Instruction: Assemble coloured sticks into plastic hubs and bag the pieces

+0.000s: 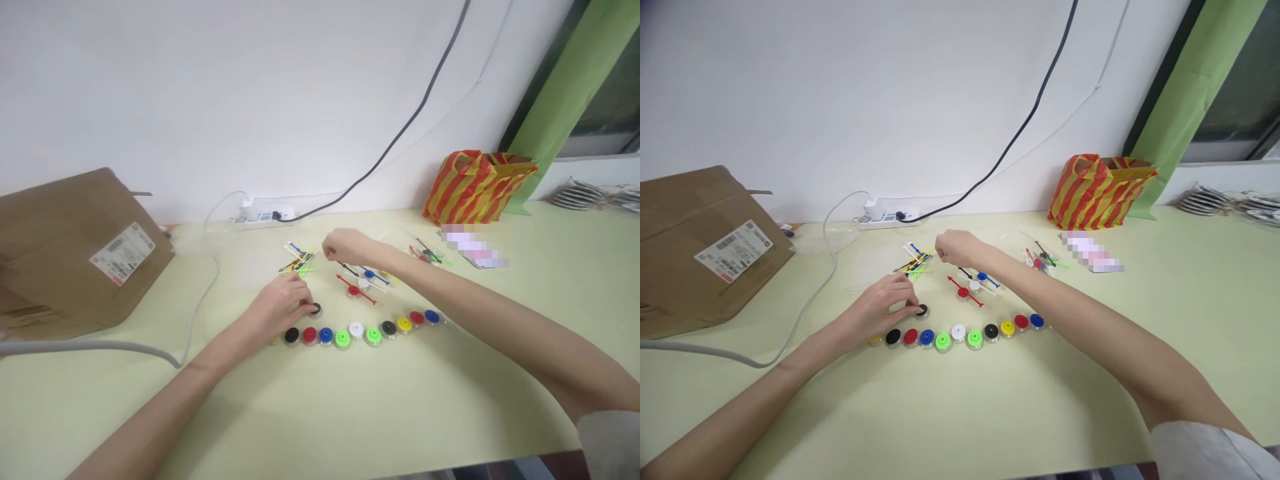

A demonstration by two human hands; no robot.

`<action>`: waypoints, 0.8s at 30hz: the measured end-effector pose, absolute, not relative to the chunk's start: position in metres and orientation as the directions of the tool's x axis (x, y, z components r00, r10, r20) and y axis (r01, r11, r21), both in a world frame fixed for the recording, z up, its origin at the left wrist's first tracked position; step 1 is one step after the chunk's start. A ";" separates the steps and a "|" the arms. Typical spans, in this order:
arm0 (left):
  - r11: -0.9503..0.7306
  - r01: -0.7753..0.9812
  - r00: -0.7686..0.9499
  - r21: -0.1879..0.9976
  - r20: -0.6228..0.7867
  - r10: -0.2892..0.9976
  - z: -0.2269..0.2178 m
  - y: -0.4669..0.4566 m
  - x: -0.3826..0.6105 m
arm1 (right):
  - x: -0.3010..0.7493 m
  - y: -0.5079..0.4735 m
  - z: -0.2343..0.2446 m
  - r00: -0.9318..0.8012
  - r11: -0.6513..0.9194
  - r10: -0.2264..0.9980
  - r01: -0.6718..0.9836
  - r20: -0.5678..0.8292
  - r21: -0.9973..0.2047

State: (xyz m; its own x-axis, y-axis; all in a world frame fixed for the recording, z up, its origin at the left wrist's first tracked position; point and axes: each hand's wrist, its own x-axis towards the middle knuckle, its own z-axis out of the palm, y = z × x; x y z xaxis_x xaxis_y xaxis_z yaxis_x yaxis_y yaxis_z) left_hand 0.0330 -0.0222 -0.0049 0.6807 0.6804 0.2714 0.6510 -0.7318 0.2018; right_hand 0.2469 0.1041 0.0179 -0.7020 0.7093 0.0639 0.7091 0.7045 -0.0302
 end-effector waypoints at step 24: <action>-0.644 0.765 0.581 0.005 0.426 0.694 -0.007 -0.016 0.000 | 0.203 0.125 -0.003 -0.871 0.866 0.484 0.465 0.078 -0.182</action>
State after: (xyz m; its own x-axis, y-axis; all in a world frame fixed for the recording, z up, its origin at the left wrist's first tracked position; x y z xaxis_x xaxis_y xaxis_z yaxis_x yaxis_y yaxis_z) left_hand 0.0004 -0.0156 -0.0074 0.5809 0.6938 0.4257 0.7651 -0.6439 0.0052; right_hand 0.2028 0.1251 -0.0029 -0.8714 0.4844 0.0781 0.4652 0.8662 -0.1823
